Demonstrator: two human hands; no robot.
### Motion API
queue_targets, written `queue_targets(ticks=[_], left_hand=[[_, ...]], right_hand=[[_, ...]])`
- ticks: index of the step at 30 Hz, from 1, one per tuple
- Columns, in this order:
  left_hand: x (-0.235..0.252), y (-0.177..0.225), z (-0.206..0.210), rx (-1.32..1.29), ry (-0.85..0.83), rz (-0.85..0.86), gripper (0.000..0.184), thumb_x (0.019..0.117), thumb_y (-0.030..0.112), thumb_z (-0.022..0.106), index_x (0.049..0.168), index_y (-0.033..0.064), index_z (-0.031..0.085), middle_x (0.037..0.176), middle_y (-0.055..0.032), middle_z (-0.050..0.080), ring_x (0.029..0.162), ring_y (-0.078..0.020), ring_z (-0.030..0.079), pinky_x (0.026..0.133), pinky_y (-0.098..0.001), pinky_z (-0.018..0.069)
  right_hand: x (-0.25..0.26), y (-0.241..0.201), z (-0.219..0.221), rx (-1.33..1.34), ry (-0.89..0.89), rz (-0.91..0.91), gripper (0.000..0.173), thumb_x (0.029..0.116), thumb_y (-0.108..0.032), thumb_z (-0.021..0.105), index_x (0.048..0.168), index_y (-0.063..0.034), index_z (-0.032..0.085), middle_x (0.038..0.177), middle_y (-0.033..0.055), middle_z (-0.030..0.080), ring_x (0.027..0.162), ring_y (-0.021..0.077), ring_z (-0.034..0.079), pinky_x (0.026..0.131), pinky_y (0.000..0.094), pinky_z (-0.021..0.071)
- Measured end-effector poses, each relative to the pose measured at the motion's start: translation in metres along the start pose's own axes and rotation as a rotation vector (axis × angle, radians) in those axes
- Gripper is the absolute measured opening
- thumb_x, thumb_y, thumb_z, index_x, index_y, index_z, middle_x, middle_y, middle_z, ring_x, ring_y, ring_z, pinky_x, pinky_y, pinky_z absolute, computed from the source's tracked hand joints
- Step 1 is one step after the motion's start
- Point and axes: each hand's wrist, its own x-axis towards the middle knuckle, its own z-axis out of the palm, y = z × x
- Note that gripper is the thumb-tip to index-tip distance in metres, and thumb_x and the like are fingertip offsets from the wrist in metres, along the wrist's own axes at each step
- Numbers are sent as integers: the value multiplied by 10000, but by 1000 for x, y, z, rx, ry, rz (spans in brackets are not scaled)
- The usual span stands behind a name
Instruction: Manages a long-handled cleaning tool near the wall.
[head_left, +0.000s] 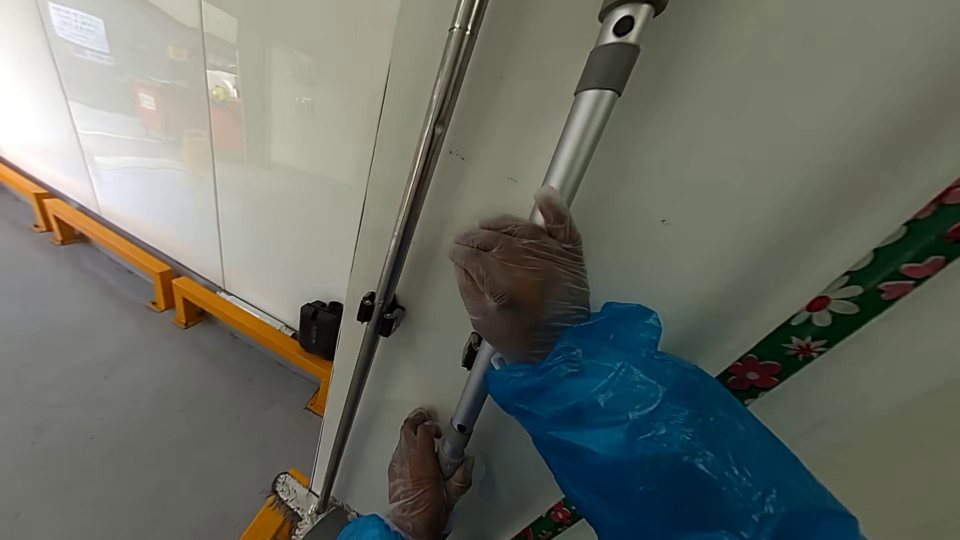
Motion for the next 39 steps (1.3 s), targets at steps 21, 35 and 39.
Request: queue_targets(ticks=[21,35,39], left_hand=[[62,88,-30,-70,-160,-188,438,962,260,679,1281,-34,625,1177,-217,682,1062,-329,686,944,-476,549],[65,76,-20,-18,-114,-69,488,968,421,652,1073,-55,677,914,-183,716,834,-306,719,762,-464,582],[70,87,-34,14,-312,-196,495,1026,440,569,1208,-15,639,1063,-186,714,987,-313,707,869,-487,556]], right_hand=[[3,-6,-3,-61,-34,32,303,890,39,566,915,-123,820,1046,61,790,1144,311,697,1177,581,291],[1,-1,-6,-24,-89,16,288,894,-35,541,935,-108,816,1028,73,789,1177,332,682,1184,616,263],[5,-3,-17,-45,-185,-5,290,894,-31,539,993,-71,808,1073,103,781,1189,353,676,1185,617,277]])
